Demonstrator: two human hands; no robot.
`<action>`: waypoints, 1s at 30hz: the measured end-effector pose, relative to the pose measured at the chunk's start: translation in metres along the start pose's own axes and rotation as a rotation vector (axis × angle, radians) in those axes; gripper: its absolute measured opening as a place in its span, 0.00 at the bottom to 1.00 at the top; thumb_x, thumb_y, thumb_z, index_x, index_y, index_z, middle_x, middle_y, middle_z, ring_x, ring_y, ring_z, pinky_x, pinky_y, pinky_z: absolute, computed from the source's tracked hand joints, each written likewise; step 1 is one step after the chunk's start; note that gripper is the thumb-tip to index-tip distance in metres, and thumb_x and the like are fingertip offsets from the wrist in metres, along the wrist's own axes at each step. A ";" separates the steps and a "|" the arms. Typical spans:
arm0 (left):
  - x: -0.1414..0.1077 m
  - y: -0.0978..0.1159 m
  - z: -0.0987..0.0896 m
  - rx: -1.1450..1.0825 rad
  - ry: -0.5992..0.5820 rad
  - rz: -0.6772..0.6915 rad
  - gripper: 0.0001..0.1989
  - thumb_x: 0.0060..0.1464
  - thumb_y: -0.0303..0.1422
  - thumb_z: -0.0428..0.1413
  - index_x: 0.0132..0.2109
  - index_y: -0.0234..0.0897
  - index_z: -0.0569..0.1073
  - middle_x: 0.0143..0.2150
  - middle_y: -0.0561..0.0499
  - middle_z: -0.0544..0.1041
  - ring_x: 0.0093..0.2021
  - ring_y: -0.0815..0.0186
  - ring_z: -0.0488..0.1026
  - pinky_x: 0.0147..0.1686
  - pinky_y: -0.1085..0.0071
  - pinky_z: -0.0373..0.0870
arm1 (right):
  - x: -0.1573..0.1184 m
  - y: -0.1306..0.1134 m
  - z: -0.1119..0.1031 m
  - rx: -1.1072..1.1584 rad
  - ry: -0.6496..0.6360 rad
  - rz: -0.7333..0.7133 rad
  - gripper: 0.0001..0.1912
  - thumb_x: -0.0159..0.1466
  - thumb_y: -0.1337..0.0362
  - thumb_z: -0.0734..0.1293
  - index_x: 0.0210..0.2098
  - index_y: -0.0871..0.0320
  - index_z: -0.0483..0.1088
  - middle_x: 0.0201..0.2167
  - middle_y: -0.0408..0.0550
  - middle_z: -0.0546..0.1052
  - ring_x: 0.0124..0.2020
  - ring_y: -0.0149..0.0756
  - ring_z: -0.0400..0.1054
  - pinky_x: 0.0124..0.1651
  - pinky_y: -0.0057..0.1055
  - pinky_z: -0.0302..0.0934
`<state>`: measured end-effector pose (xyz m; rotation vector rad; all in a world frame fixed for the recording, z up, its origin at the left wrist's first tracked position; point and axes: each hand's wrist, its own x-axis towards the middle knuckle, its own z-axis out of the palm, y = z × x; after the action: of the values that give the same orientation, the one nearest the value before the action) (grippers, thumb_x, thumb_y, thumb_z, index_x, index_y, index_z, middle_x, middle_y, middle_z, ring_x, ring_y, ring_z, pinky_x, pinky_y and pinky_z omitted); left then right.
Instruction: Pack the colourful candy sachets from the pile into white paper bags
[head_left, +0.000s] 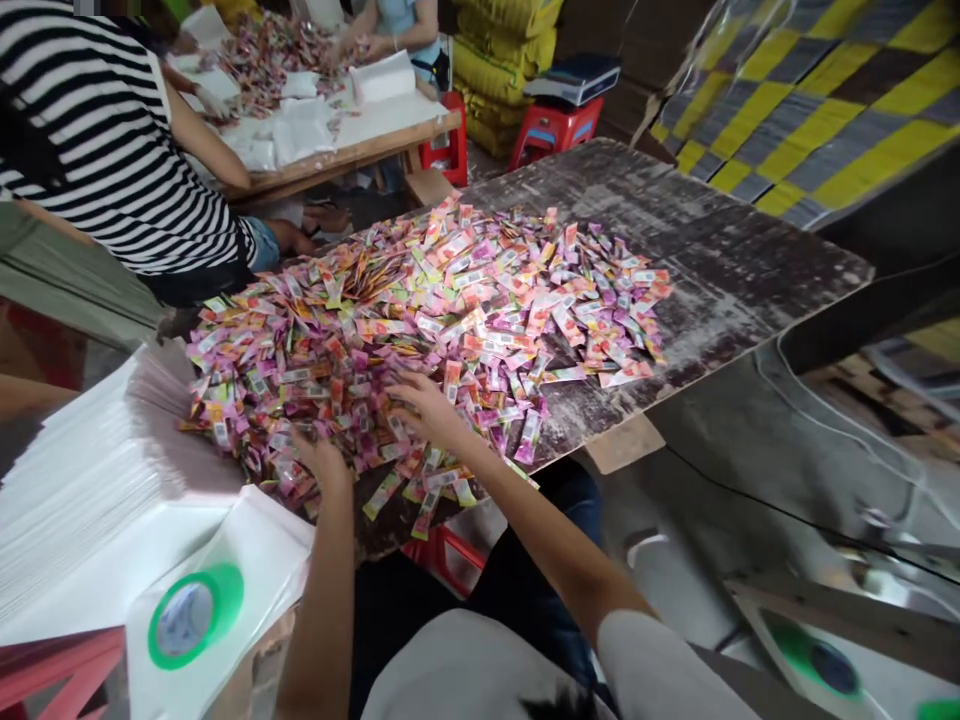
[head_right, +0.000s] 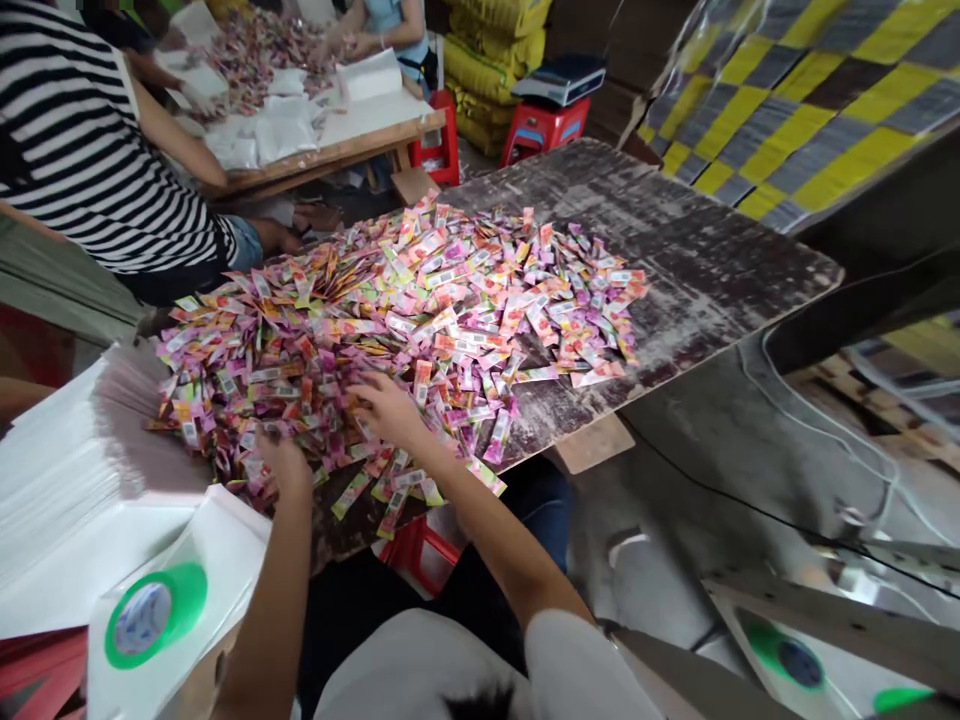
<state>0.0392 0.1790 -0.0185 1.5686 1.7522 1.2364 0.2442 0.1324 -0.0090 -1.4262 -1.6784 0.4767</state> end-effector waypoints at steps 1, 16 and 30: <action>-0.018 -0.004 -0.002 0.060 0.046 0.052 0.34 0.63 0.44 0.44 0.70 0.34 0.47 0.70 0.34 0.54 0.71 0.53 0.50 0.68 0.51 0.46 | -0.021 0.012 -0.012 -0.020 0.085 0.046 0.21 0.66 0.60 0.65 0.58 0.49 0.67 0.59 0.55 0.65 0.62 0.45 0.59 0.63 0.46 0.56; -0.101 0.001 0.098 0.769 -0.764 0.194 0.48 0.45 0.56 0.59 0.70 0.42 0.56 0.56 0.32 0.70 0.57 0.38 0.66 0.58 0.45 0.56 | -0.125 0.106 0.030 -0.458 0.202 0.452 0.55 0.54 0.47 0.71 0.71 0.57 0.41 0.70 0.70 0.45 0.71 0.67 0.37 0.64 0.63 0.47; -0.082 0.010 0.106 0.568 -0.876 0.207 0.40 0.54 0.47 0.54 0.69 0.37 0.55 0.60 0.38 0.72 0.57 0.51 0.72 0.56 0.62 0.65 | -0.100 0.126 0.008 -0.412 0.357 0.412 0.42 0.55 0.49 0.70 0.66 0.49 0.55 0.64 0.59 0.56 0.64 0.63 0.55 0.61 0.57 0.55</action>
<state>0.1504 0.1328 -0.0778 2.1799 1.3903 0.0006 0.3121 0.0759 -0.1434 -2.0396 -1.2369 0.0796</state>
